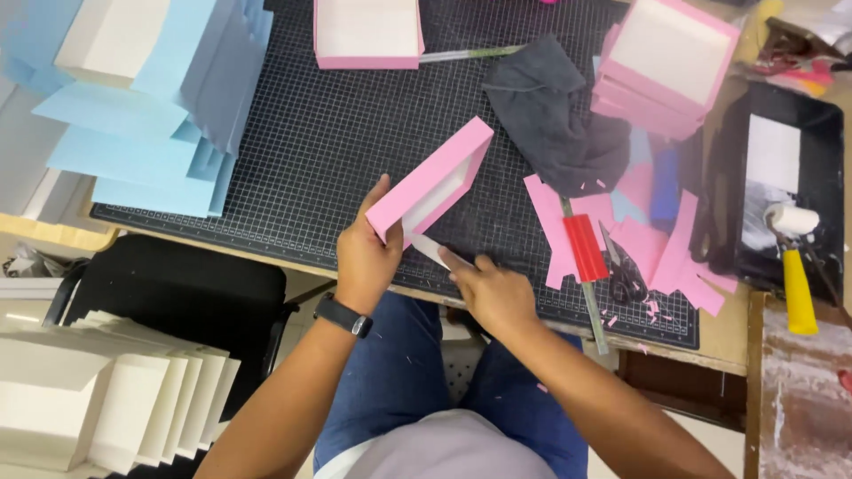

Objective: The person assembles a small pink box by folding and creasing its edges. They use a metal bone folder to press the folds and a red plastic creaser to sharpen the creases. The person then places the finished box on the table.

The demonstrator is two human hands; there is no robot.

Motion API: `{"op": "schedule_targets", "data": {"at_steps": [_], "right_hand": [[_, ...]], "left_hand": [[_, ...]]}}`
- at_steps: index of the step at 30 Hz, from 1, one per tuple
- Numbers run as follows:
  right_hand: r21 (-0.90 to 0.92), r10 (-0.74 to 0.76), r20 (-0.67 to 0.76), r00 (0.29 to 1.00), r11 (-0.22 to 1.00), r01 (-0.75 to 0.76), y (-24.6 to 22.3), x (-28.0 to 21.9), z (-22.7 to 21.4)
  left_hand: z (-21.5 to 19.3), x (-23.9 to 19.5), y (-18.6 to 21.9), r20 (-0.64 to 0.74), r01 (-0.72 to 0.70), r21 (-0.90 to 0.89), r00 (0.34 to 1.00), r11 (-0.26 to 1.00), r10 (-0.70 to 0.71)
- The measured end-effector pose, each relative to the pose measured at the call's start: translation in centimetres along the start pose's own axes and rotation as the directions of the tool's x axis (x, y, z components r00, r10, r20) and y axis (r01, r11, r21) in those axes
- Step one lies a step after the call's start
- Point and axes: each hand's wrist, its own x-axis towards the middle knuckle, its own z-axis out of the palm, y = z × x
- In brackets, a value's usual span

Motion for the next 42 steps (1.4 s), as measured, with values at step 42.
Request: {"op": "schedule_targets", "data": {"at_steps": [42], "right_hand": [[-0.072, 0.202, 0.370, 0.907, 0.979, -0.189, -0.5, -0.7, 8.2]], "left_hand": [[0.4, 0.6, 0.0, 0.010, -0.025, 0.089, 1.000, 0.996, 0.024]]}}
